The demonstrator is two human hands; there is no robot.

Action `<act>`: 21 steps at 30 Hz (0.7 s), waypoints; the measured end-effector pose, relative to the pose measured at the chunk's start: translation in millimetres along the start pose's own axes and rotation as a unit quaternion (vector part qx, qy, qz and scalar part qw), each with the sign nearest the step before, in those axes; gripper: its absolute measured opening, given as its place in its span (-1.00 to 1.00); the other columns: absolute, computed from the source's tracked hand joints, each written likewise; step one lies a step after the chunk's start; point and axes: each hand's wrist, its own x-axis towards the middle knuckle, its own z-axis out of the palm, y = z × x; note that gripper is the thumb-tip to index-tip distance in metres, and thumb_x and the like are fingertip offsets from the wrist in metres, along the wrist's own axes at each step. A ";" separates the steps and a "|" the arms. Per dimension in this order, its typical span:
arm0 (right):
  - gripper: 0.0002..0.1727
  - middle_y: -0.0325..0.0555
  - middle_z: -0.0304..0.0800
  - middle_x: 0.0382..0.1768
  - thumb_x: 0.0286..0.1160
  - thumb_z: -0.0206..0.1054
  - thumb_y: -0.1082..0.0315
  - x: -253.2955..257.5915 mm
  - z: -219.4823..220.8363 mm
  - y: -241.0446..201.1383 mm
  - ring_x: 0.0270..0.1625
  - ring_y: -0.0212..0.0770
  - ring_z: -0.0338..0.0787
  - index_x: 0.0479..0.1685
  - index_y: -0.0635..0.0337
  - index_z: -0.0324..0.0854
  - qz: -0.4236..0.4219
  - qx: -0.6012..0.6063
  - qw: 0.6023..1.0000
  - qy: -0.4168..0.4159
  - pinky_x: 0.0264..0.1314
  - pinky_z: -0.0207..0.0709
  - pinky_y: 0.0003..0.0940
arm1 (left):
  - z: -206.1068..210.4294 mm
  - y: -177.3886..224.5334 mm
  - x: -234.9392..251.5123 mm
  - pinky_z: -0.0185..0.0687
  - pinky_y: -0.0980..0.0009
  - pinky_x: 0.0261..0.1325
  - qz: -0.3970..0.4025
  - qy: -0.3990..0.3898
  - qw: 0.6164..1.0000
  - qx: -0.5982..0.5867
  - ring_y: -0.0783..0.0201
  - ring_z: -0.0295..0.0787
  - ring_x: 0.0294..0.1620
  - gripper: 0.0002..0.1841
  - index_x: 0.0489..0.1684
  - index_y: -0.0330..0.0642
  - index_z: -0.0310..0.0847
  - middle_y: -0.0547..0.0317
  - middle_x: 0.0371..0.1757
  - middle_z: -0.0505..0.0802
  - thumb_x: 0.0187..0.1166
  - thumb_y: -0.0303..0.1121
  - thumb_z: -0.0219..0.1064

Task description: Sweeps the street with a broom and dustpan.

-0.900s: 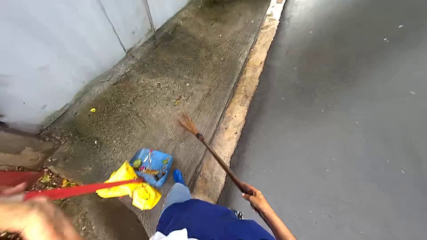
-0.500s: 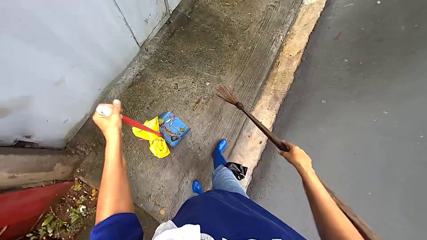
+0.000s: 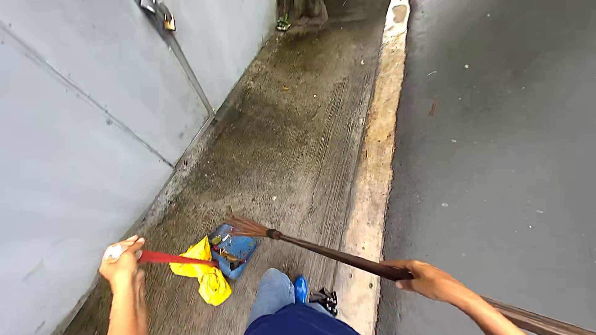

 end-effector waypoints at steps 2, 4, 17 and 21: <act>-0.36 0.24 0.82 0.24 0.57 0.49 0.24 27.6 -64.4 -3.3 0.20 0.32 0.79 0.69 -0.25 0.52 0.014 -0.011 0.998 0.058 0.30 0.50 0.42 | 29.7 18.6 18.3 0.62 0.53 -0.26 -0.001 0.020 1.000 -0.010 0.53 0.66 -0.29 -0.70 0.05 -0.41 0.50 0.17 -0.10 0.77 0.37 -0.70 0.36; -0.38 0.26 0.82 0.25 0.60 0.44 0.22 77.7 -123.8 -18.1 0.26 0.37 0.78 0.70 -0.23 0.51 0.025 -0.032 0.992 0.116 0.33 0.49 0.47 | 64.7 30.7 38.5 0.60 0.59 -0.33 -0.002 0.034 0.999 -0.018 0.59 0.64 -0.35 -0.73 -0.01 -0.33 0.49 0.27 -0.16 0.76 0.38 -0.67 0.36; -0.39 0.16 0.79 0.07 0.60 0.43 0.33 325.9 -365.4 -179.0 -0.24 -0.05 0.67 0.67 -0.18 0.51 0.043 0.052 0.997 -0.043 -0.12 0.54 -0.03 | 430.2 119.8 234.5 0.71 0.55 -0.15 0.020 -0.014 0.997 -0.077 0.58 0.73 -0.20 -0.73 -0.14 -0.36 0.46 0.28 -0.20 0.76 0.27 -0.73 0.38; -0.38 0.09 0.80 -0.11 0.60 0.44 0.40 314.4 -437.9 -154.8 -0.46 -0.22 0.53 0.68 -0.11 0.50 0.068 0.171 0.983 -0.025 -0.37 0.44 -0.23 | 536.1 191.2 284.0 0.60 0.57 -0.30 0.011 -0.017 0.998 -0.060 0.57 0.62 -0.36 -0.74 -0.09 -0.38 0.47 0.25 -0.23 0.72 0.34 -0.73 0.36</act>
